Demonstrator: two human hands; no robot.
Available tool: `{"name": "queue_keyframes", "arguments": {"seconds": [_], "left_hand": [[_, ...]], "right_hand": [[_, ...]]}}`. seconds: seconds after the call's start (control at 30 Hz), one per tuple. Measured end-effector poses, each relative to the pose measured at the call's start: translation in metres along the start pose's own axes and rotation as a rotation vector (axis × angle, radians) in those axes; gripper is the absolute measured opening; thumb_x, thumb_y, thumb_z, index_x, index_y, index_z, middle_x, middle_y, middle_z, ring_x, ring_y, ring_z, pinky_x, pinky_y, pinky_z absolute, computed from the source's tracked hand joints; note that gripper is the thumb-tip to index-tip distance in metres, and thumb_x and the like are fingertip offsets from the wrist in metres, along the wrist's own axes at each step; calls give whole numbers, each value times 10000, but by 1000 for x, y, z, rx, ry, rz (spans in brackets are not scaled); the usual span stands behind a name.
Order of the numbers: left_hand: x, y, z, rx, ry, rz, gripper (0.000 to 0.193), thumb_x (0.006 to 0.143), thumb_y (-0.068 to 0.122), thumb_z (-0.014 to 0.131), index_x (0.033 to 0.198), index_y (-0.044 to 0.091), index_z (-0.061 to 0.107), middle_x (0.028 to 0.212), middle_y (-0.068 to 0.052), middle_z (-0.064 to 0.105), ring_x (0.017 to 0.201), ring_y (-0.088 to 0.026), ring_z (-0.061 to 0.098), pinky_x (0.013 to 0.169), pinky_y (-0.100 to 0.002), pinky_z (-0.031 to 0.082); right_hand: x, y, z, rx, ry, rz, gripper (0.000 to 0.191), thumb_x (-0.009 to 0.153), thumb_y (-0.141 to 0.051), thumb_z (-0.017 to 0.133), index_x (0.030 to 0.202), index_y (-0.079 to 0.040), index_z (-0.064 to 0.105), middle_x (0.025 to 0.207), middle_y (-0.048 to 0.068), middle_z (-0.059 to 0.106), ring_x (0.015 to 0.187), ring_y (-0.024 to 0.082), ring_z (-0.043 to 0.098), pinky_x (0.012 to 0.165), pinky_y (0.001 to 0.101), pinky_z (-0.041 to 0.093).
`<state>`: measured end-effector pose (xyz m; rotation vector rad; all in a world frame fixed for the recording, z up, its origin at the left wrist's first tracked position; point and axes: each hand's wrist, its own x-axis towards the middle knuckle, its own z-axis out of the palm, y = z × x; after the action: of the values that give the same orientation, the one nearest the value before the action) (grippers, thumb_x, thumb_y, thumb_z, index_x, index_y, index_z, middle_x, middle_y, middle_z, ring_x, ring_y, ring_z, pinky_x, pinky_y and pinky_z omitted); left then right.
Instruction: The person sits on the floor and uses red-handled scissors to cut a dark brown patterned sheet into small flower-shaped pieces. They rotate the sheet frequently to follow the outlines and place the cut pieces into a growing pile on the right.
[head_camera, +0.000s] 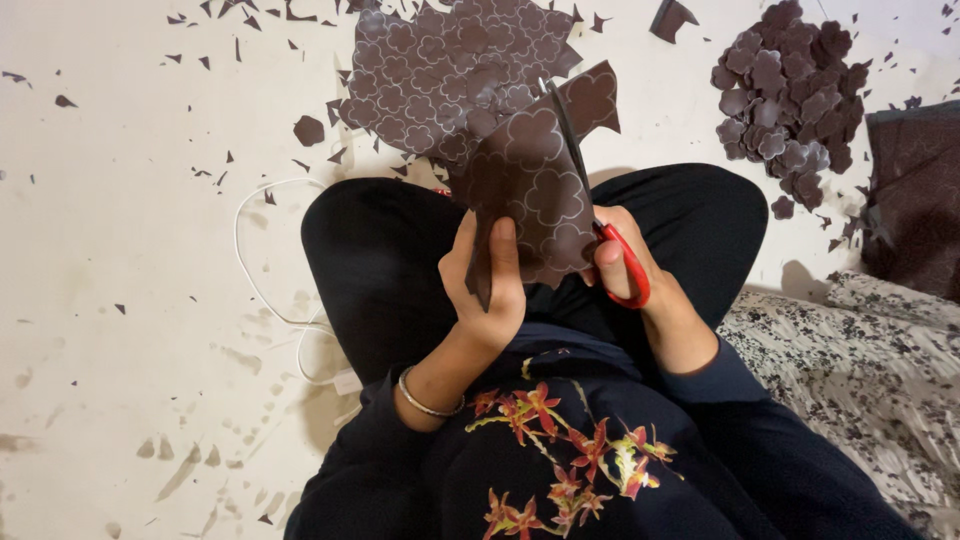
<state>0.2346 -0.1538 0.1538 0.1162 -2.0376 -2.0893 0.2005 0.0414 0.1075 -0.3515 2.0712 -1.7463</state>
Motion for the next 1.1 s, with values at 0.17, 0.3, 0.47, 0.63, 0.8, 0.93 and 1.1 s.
{"name": "queue_keyframes", "arguments": {"seconds": [0.17, 0.3, 0.47, 0.63, 0.8, 0.93, 1.1], "left_hand": [[0, -2, 0, 17, 15, -14, 271, 1103, 188, 565, 1249, -30, 632, 815, -34, 655, 687, -85, 558, 631, -238, 449], [-1, -4, 0, 5, 19, -14, 249, 1104, 179, 565, 1236, -24, 625, 851, -33, 670, 725, -82, 577, 658, -239, 466], [-1, -7, -1, -36, 16, -72, 246, 1085, 158, 564, 1239, -22, 628, 845, -23, 674, 724, -77, 582, 656, -239, 466], [3, -6, 0, -145, 29, -123, 299, 1082, 163, 578, 1308, -31, 602, 1023, -27, 687, 927, -82, 593, 835, -237, 484], [16, -2, -6, -151, 60, -89, 323, 1080, 163, 591, 1344, -25, 585, 1138, -32, 676, 1041, -98, 595, 941, -247, 492], [23, 7, -6, -352, 58, -147, 296, 1043, 65, 672, 1316, -18, 597, 1132, -35, 662, 1031, -127, 592, 947, -282, 503], [34, 14, -6, -416, 70, -115, 393, 951, -47, 697, 1318, 28, 576, 1180, -11, 635, 1081, -113, 606, 980, -267, 510]], "right_hand": [[0, -1, -1, 34, -4, -5, 1003, 726, -984, 359, 882, -34, 640, 601, -6, 565, 453, 70, 535, 402, 214, 402], [-2, 2, -4, 44, -15, -5, 974, 749, -972, 361, 846, -38, 620, 547, -12, 518, 434, 70, 532, 395, 219, 402], [-6, 11, -7, 126, -8, 26, 956, 752, -965, 398, 823, -34, 605, 539, -10, 505, 414, 75, 500, 379, 224, 381], [-5, 14, -10, 167, 64, 56, 968, 714, -974, 432, 927, -43, 592, 602, -10, 509, 478, 80, 509, 439, 236, 419], [-5, -7, -18, 202, 20, -9, 951, 807, -922, 503, 1109, -23, 585, 715, -15, 465, 619, 91, 469, 574, 250, 430], [-12, -27, -20, 119, -19, -23, 922, 848, -900, 492, 1113, -25, 606, 722, -26, 442, 634, 85, 440, 598, 240, 407], [-18, -39, -19, -19, -45, 39, 943, 842, -926, 435, 1099, -38, 619, 733, -40, 453, 662, 71, 469, 628, 239, 465]]}}
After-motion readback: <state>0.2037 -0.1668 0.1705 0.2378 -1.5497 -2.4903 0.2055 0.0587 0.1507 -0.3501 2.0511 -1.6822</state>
